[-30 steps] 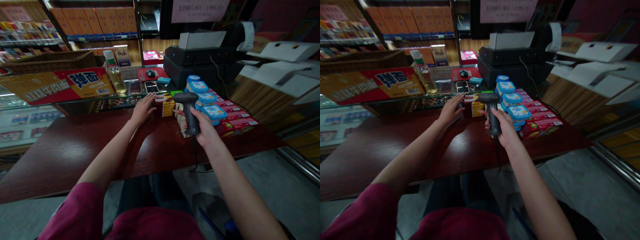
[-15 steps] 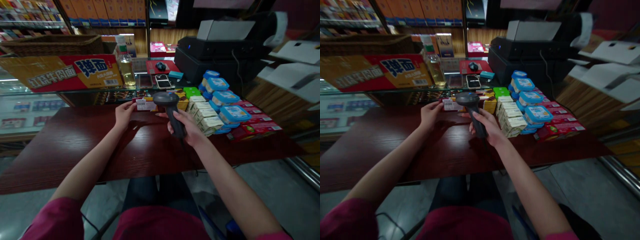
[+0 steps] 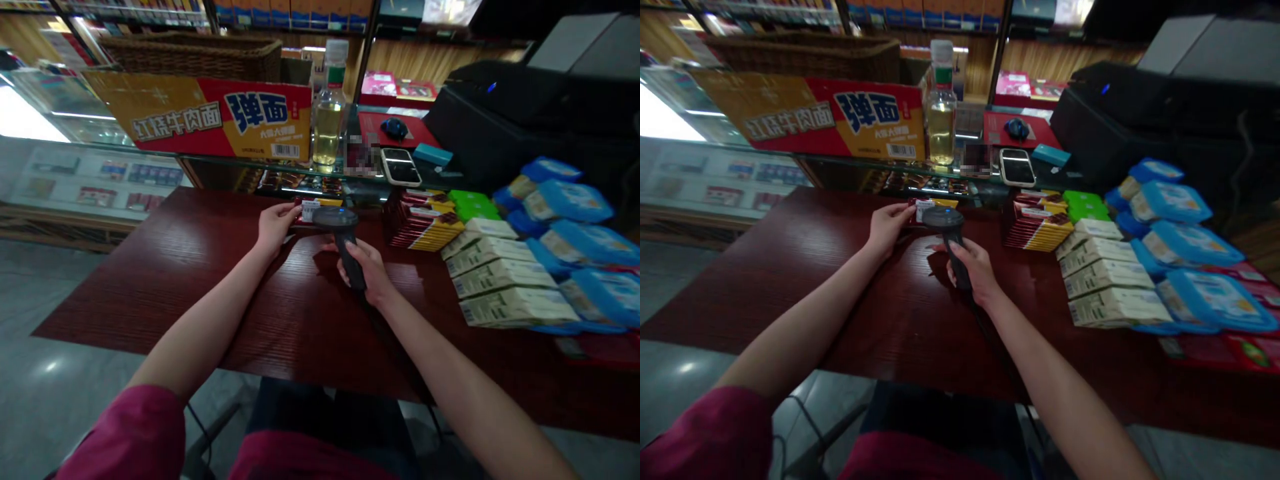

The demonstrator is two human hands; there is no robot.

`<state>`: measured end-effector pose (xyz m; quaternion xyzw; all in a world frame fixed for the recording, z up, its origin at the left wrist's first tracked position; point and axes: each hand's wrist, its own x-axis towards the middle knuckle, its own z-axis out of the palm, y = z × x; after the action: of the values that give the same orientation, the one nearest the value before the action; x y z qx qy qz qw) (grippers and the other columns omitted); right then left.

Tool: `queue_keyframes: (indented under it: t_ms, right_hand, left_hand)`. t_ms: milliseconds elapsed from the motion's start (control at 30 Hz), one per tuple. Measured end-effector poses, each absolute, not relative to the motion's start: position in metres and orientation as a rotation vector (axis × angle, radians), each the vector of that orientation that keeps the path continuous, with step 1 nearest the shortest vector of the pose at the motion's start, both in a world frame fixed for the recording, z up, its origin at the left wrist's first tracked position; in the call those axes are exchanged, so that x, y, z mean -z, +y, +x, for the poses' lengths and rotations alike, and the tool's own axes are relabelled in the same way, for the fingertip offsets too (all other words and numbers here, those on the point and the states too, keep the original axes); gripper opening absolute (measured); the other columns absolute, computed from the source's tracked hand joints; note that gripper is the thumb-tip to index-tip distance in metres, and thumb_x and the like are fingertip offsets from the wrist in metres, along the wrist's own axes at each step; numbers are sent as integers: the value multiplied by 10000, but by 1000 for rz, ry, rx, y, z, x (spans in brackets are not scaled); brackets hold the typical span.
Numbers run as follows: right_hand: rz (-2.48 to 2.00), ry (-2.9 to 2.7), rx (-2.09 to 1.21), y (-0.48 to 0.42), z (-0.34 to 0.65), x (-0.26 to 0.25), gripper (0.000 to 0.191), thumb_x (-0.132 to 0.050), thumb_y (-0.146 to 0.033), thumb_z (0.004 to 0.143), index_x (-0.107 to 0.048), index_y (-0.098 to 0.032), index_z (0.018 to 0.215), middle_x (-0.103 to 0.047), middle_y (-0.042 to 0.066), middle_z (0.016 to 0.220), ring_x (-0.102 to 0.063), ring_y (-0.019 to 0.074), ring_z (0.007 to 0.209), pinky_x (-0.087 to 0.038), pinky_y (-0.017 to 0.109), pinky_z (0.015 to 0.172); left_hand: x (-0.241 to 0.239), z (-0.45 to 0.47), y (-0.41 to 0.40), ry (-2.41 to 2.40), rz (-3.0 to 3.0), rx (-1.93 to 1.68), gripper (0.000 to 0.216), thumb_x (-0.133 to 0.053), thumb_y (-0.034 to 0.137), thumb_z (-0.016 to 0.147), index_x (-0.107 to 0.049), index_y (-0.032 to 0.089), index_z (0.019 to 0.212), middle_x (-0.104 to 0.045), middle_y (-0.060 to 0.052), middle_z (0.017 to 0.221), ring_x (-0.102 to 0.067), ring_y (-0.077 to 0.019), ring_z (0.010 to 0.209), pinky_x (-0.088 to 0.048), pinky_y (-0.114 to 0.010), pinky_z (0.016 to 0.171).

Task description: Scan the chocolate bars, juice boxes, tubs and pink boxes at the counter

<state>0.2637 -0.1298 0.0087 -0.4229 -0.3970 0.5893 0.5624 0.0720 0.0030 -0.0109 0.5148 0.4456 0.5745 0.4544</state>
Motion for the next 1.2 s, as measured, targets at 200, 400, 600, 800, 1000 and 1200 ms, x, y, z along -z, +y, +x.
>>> queue_keyframes:
  t_ms: [200,400,600,800,1000,1200]
  right_hand:
    - [-1006,-970,-1371,-133,266,-10,463,-800,-577,809,-739,-173,1026,-804,85,865,-511,84,438,-386,213,355]
    - [-983,-900,-1336,-135,267,-10,445,-812,-558,800,-729,-176,1012,-821,100,976,-529,77,451,-405,210,361]
    - [-950,-800,-1327,-139,277,-14,493,-840,-581,753,-697,-196,1024,-830,100,1046,-537,73,433,-397,214,356]
    - [-923,-772,-1317,-139,280,-12,488,-833,-590,768,-694,-185,1002,-833,117,1075,-533,65,425,-395,212,359]
    - [-966,-800,-1325,-141,277,-13,481,-842,-575,764,-695,-179,994,-832,126,1055,-533,75,421,-408,221,351]
    - [-1018,-822,-1356,-145,275,-16,472,-860,-553,755,-733,-177,1010,-825,131,1070,-561,87,450,-435,222,359]
  left_hand:
    - [9,75,-5,1172,1343,-1371,280,-792,380,816,-851,146,960,-802,-34,804,-706,-159,740,-535,-238,677]
    - [2,62,0,1138,1514,-1388,254,-793,302,832,-813,153,1037,-830,-86,1032,-777,-234,967,-618,-356,911]
    - [-14,-7,5,1078,2023,-1152,140,-738,234,868,-829,232,974,-824,-79,1153,-726,-275,1262,-535,-427,1145]
    - [-16,-47,2,1501,2378,-883,284,-641,228,932,-837,326,1113,-797,-36,1277,-601,-315,1440,-392,-539,1268]
    - [3,3,-36,1515,2620,-602,527,-613,388,1024,-577,320,1545,-584,-91,1594,-527,-322,1503,-281,-585,1314]
    - [14,-35,-21,1698,2535,-571,481,-579,525,1033,-609,422,1502,-560,-39,1618,-356,-379,1607,-60,-731,1304]
